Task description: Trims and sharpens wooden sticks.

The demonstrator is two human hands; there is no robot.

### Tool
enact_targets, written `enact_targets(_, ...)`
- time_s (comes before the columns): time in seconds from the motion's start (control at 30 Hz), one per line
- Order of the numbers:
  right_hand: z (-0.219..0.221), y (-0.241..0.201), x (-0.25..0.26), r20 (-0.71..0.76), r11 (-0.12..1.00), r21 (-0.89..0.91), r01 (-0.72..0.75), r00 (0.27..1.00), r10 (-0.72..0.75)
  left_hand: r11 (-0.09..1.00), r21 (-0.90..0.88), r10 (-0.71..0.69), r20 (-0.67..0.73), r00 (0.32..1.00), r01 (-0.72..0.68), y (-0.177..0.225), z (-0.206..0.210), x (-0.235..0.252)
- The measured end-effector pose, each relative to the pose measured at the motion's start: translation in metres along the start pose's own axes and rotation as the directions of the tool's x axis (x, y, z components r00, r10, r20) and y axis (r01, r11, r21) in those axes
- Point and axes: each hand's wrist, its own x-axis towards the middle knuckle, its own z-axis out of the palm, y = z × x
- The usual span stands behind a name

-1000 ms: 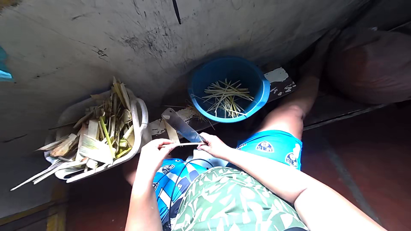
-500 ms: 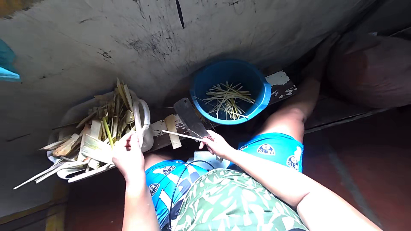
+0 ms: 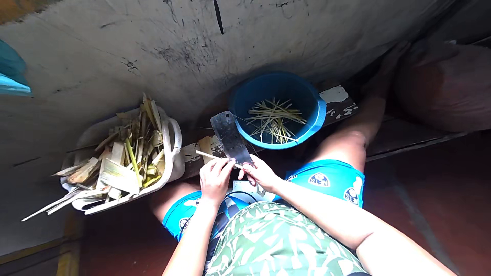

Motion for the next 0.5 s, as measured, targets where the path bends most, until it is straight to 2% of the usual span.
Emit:
enact_targets(0.13, 0.003, -0.005, 0.0, -0.036, 0.997, -0.049, 0.067, 0.997, -0.069, 0.999, -0.016, -0.052, -0.016, 0.999, 0.052, -0.007, 0.004, 0.006)
enact_targets(0.2, 0.005, -0.014, -0.002, -0.085, 0.979, -0.175, 0.102, 0.989, -0.118, 0.971, -0.099, -0.217, 0.015, 0.976, 0.217, -0.007, 0.005, 0.008)
enact_targets(0.27, 0.009, -0.028, -0.004, -0.129, 0.925, -0.36, 0.118, 0.976, -0.175, 0.878, -0.219, -0.427, 0.049, 0.903, 0.426, -0.006, 0.007, 0.012)
enact_targets(0.4, 0.022, -0.063, -0.013, -0.076, 0.689, -0.719, 0.091, 0.975, -0.208, 0.719, -0.379, -0.594, 0.099, 0.798, 0.583, -0.002, 0.009, 0.022)
enact_targets(0.5, 0.032, -0.08, -0.019, -0.014, 0.509, -0.856, 0.091, 0.98, -0.198, 0.631, -0.4, -0.658, 0.178, 0.732, 0.664, 0.001, 0.011, 0.03)
